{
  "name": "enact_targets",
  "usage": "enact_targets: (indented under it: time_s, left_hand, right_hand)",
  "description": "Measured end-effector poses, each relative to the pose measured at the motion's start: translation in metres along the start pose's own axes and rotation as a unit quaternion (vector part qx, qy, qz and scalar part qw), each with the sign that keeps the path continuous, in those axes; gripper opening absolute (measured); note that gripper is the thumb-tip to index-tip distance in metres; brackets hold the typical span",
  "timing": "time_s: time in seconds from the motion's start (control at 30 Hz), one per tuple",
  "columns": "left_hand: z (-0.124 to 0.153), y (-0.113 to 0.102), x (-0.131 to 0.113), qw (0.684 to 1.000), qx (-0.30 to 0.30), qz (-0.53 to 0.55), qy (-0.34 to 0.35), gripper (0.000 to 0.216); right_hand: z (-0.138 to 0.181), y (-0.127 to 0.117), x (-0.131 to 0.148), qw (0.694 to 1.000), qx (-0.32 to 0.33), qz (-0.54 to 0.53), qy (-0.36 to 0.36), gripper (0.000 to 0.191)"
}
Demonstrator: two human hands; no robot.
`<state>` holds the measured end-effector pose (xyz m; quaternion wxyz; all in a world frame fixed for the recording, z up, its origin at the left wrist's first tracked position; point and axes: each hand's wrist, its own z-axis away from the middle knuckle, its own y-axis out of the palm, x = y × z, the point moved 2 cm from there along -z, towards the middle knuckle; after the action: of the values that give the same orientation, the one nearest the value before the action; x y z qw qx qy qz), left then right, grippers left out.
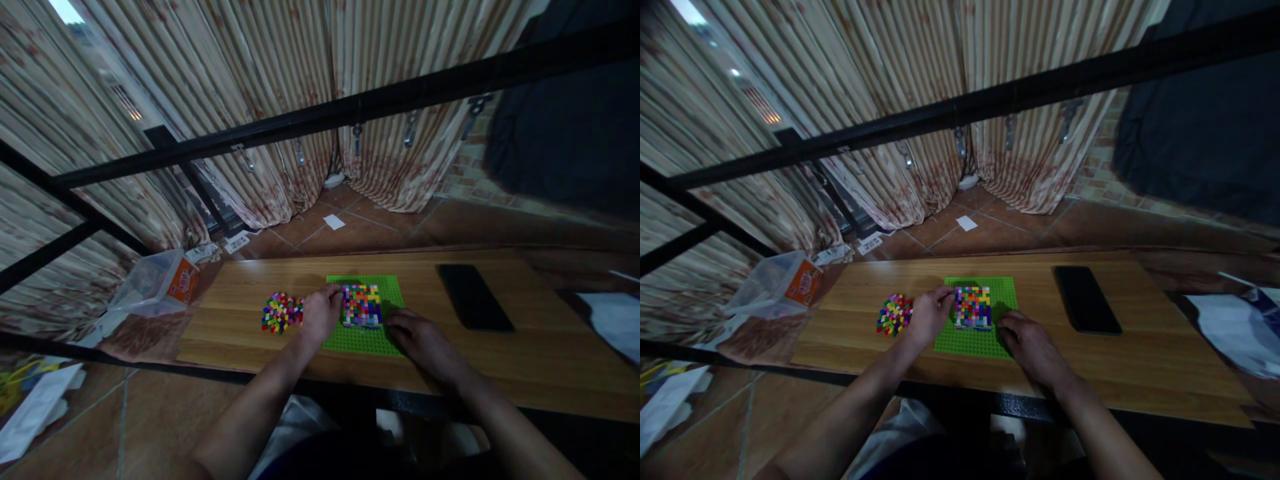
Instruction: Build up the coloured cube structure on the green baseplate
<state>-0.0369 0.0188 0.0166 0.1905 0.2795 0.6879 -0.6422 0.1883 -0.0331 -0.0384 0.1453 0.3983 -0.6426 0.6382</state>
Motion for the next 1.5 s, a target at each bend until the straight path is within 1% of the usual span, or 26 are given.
enact_targets:
  time_s: [0.1,0.17,0.43,0.6,0.73,0.9,1.0,1.13,1.23,1.37,1.5]
  left_hand:
    - [0.005,-0.003,-0.007,0.997,0.011,-0.077,0.003,0.027]
    - [0.008,-0.005,-0.01,0.994,0.018,-0.105,0.011,0.029]
    - [0.008,-0.002,-0.014,0.983,0.038,-0.18,0.011,0.034]
    - [0.007,-0.001,-0.018,0.971,0.053,-0.234,0.017,0.038]
    - [0.006,-0.001,-0.019,0.966,0.055,-0.251,0.027,0.038]
    - [0.007,-0.002,-0.016,0.972,0.061,-0.227,0.028,0.037]
    - [0.008,-0.003,-0.011,0.98,0.051,-0.192,0.026,0.037]
    - [0.004,-0.006,-0.002,0.994,0.02,-0.108,0.0,0.036]
    - [-0.004,-0.007,0.001,0.999,0.02,-0.037,-0.023,0.035]
    - [-0.014,0.0,0.001,0.999,0.029,0.011,-0.043,0.033]
    - [-0.019,0.01,0.002,0.998,0.025,0.035,-0.044,0.032]
  right_hand:
    - [0.0,-0.001,0.001,1.0,0.003,-0.005,0.002,0.024]
    - [0.0,-0.001,0.001,1.0,0.005,-0.008,0.005,0.024]
    - [-0.001,-0.002,0.001,1.0,0.007,-0.008,0.006,0.025]
    - [-0.001,-0.002,0.002,1.0,0.004,-0.006,0.006,0.025]
    - [-0.001,-0.003,0.003,1.0,0.009,-0.006,0.008,0.024]
    - [-0.001,-0.001,0.0,1.0,0.01,0.003,0.01,0.024]
    - [-0.001,-0.001,-0.001,1.0,0.006,0.0,0.004,0.023]
    - [-0.001,-0.002,0.002,1.0,0.006,-0.011,0.003,0.024]
    - [-0.001,-0.003,0.003,1.0,-0.002,-0.018,0.007,0.024]
    - [-0.001,-0.002,0.002,1.0,-0.004,-0.019,0.005,0.024]
    - [-0.001,-0.002,0.001,1.0,0.0,-0.013,0.005,0.023]
